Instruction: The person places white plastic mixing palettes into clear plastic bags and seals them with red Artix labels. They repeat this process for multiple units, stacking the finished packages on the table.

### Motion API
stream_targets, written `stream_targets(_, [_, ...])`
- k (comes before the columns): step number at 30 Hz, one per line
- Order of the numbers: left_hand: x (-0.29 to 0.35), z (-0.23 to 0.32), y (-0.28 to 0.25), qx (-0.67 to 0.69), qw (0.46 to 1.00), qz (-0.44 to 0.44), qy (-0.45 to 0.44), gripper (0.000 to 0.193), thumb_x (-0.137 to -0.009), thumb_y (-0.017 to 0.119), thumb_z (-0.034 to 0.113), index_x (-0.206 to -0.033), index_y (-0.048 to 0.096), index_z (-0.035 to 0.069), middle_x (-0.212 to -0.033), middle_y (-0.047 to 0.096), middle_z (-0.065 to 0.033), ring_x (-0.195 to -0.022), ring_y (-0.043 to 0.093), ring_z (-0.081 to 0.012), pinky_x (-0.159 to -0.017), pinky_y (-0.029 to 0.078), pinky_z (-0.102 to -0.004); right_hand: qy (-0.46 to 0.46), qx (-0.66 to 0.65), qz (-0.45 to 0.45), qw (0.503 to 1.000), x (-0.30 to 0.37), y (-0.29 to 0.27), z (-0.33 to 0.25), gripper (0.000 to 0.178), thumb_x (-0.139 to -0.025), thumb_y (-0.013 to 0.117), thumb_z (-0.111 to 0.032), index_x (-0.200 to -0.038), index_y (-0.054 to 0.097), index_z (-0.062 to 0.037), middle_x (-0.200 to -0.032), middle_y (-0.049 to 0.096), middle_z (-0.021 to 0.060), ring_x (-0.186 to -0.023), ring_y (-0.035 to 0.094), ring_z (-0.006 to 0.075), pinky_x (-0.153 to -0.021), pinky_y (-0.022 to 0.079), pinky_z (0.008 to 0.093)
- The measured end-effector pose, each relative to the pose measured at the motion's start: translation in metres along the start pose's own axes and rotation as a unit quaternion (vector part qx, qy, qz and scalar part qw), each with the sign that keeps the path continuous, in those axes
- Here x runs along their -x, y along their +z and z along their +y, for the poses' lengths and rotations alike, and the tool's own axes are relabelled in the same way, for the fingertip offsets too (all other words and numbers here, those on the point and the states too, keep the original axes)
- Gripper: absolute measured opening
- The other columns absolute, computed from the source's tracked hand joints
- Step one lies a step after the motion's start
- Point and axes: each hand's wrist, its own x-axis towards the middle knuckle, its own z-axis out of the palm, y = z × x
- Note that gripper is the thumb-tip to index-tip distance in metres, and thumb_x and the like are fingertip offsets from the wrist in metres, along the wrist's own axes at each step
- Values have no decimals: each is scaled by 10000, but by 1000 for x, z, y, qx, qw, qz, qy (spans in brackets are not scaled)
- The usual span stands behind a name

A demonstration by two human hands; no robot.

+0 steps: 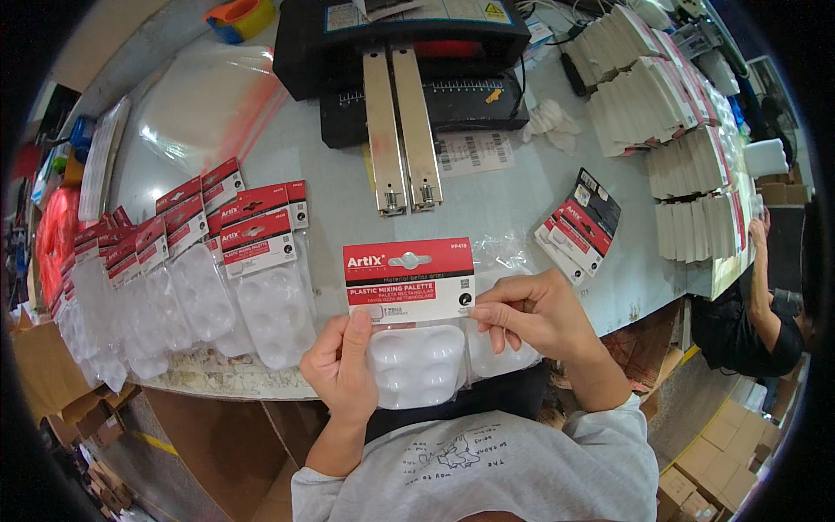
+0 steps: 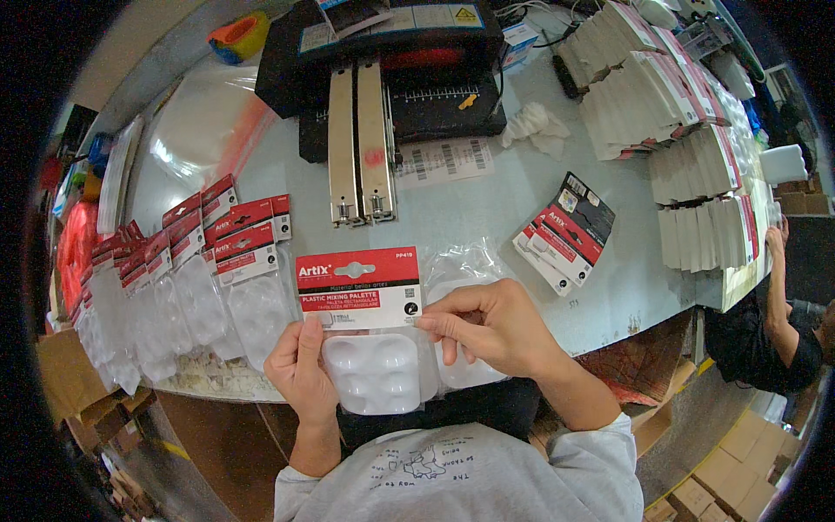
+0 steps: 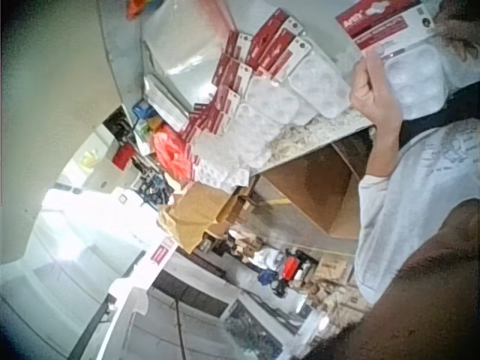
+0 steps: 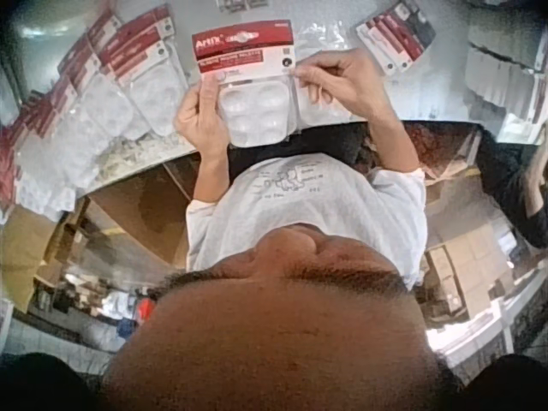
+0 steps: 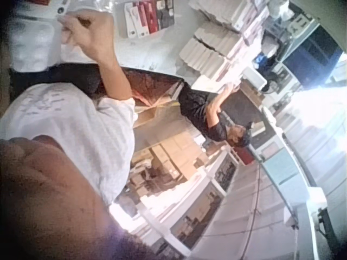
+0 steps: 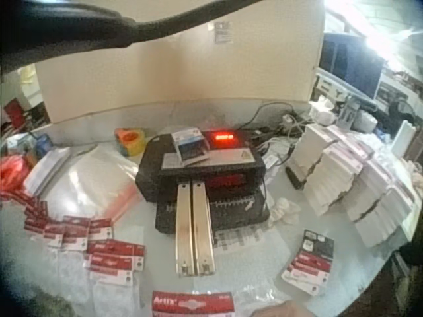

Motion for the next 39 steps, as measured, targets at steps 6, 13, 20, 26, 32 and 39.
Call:
stream_targets(6, [4,-1,1,-34,999,-12,-24,243,-923,553,157,-805,604,-49,-662,536,28,-622,411,-36,-559,334,-185,13,-72,-13,997,3,0,11,142,-839,629,-94,-812,663,42,-651,615,55,-556,590,85,-460,442,210])
stream_targets(13, [-39,-17,12,-132,986,-68,-72,290,-955,464,216,-779,537,-2,-645,482,-22,-616,395,-69,-573,345,-230,55,-143,57,987,-43,4,15,183,-849,608,-128,-800,644,44,-661,593,63,-524,549,100,-479,443,223])
stream_targets(20, [-49,-11,15,-192,976,-52,-90,296,-961,449,227,-781,520,2,-636,470,-42,-613,404,-87,-583,364,-249,82,-103,85,988,-47,7,7,168,-844,622,-118,-809,645,44,-665,604,78,-524,565,123,-468,454,238])
stream_targets(26, [-47,-10,17,-111,991,-58,-51,282,-974,438,203,-789,508,2,-657,478,-18,-639,402,-65,-605,373,-222,27,-121,118,985,-45,8,14,148,-837,617,-92,-827,644,53,-691,618,86,-522,571,124,-475,463,234])
stream_targets(32, [-79,-37,30,-51,996,-66,-44,312,-976,444,225,-756,478,6,-654,471,-19,-647,400,-70,-613,380,-224,-23,-144,121,982,-82,3,21,170,-844,614,-117,-848,647,49,-712,619,70,-567,581,114,-522,476,236])
stream_targets(39, [-76,-38,31,-89,995,-52,-17,320,-978,432,232,-753,465,7,-652,460,-26,-653,393,-80,-612,375,-232,-28,-126,135,982,-79,2,20,168,-834,625,-113,-841,646,54,-706,619,73,-563,582,114,-521,480,233])
